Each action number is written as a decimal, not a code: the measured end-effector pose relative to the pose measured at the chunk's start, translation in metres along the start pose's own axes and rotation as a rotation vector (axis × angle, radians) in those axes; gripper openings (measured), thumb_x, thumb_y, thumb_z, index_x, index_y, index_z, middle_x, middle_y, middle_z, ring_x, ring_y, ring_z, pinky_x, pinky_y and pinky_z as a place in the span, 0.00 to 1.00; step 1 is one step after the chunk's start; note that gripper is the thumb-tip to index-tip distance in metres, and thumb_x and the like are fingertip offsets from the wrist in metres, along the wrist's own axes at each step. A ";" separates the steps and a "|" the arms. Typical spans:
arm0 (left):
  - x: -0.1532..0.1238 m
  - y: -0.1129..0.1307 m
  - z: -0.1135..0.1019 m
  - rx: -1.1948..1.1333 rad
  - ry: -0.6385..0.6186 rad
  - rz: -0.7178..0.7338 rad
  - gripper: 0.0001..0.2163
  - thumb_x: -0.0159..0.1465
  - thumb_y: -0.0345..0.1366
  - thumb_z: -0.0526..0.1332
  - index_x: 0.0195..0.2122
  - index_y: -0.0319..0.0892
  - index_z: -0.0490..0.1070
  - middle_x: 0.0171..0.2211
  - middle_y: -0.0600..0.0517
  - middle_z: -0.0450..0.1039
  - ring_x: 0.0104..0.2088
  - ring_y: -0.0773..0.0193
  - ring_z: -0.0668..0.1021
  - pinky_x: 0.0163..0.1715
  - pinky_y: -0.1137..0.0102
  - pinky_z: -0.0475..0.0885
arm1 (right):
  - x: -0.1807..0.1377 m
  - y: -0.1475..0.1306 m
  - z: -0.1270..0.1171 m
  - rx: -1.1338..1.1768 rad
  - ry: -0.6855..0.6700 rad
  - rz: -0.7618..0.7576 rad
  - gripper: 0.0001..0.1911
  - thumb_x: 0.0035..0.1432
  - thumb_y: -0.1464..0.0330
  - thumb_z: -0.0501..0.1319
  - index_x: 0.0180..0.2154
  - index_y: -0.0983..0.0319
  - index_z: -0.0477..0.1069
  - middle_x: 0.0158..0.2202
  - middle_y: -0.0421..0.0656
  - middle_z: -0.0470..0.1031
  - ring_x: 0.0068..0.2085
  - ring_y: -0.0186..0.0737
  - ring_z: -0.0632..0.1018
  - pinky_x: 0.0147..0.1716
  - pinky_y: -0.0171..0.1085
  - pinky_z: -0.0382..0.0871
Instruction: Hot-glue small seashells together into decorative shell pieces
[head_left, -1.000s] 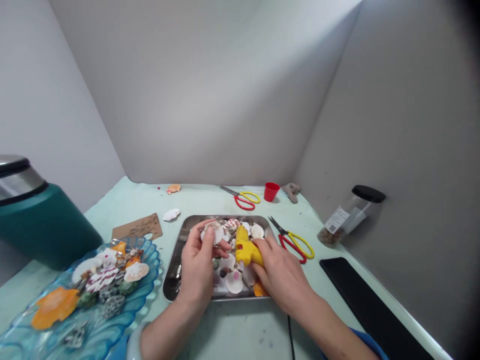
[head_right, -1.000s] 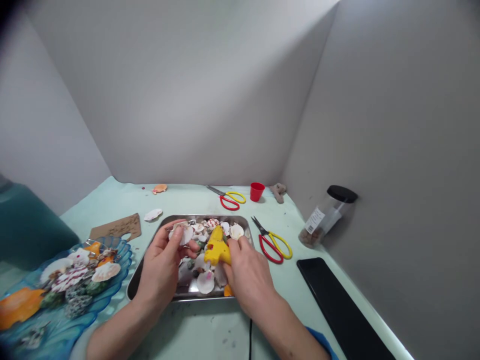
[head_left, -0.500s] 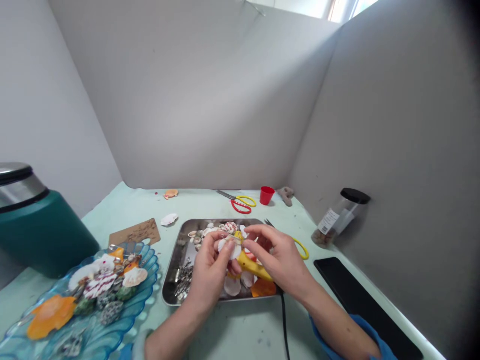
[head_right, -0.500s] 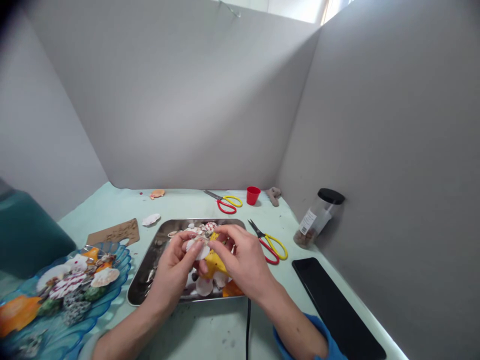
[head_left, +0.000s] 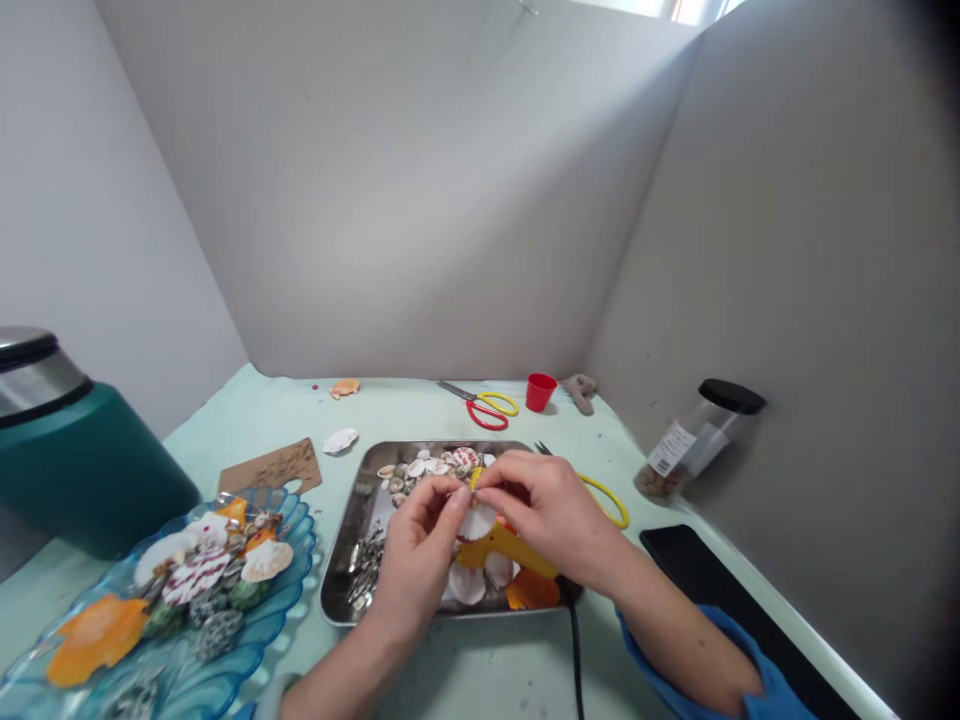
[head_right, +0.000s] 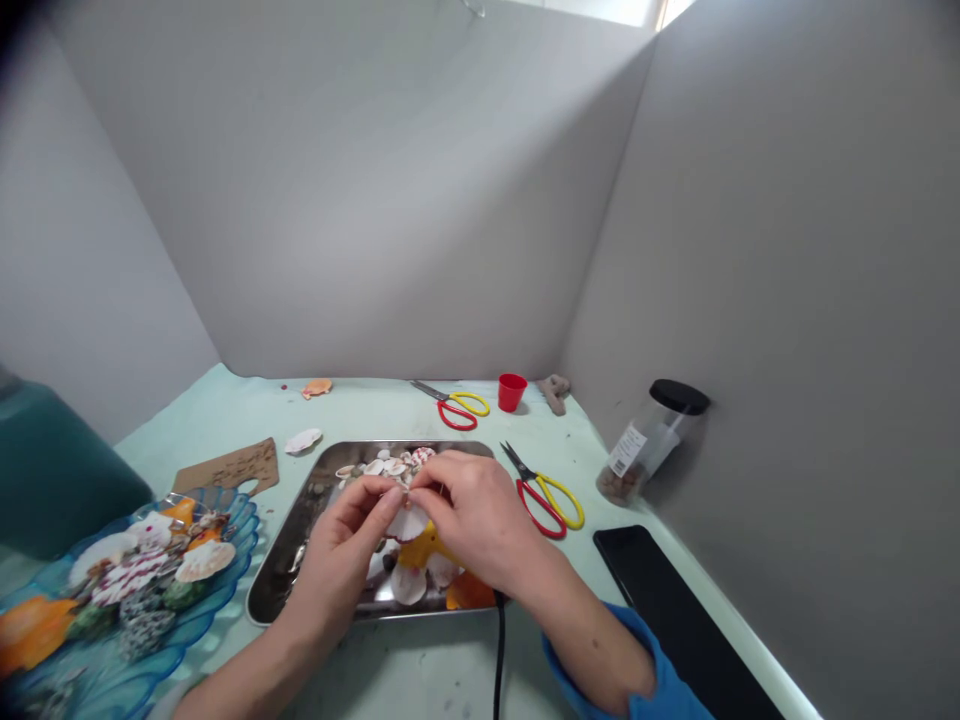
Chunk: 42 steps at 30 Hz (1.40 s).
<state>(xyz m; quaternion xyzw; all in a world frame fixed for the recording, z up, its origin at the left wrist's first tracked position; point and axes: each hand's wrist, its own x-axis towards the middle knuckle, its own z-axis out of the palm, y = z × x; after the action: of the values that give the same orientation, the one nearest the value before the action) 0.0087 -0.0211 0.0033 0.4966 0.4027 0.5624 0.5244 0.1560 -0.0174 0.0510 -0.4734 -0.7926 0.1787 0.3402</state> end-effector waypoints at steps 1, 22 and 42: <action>0.001 0.000 0.000 -0.016 0.010 -0.006 0.07 0.57 0.39 0.63 0.29 0.41 0.69 0.25 0.55 0.69 0.26 0.69 0.69 0.26 0.76 0.65 | 0.000 0.001 0.000 0.018 -0.008 0.006 0.07 0.57 0.72 0.58 0.29 0.60 0.74 0.26 0.38 0.72 0.29 0.34 0.71 0.28 0.32 0.61; 0.002 -0.003 0.001 -0.172 0.056 -0.164 0.10 0.53 0.40 0.66 0.31 0.40 0.72 0.23 0.56 0.70 0.23 0.72 0.69 0.22 0.79 0.64 | 0.003 0.008 0.001 0.196 -0.081 0.157 0.07 0.56 0.72 0.56 0.27 0.62 0.70 0.23 0.36 0.69 0.24 0.30 0.67 0.22 0.29 0.60; 0.001 0.002 -0.002 -0.400 -0.262 -0.376 0.09 0.56 0.38 0.65 0.32 0.37 0.72 0.24 0.53 0.70 0.18 0.74 0.69 0.19 0.77 0.67 | 0.003 0.008 -0.019 0.261 -0.140 -0.044 0.12 0.60 0.75 0.54 0.40 0.58 0.73 0.40 0.41 0.74 0.41 0.37 0.73 0.40 0.34 0.66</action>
<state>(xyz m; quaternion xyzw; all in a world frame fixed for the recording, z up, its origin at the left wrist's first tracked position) 0.0063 -0.0205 0.0051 0.3688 0.2976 0.4546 0.7542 0.1734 -0.0114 0.0608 -0.3940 -0.7946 0.3054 0.3465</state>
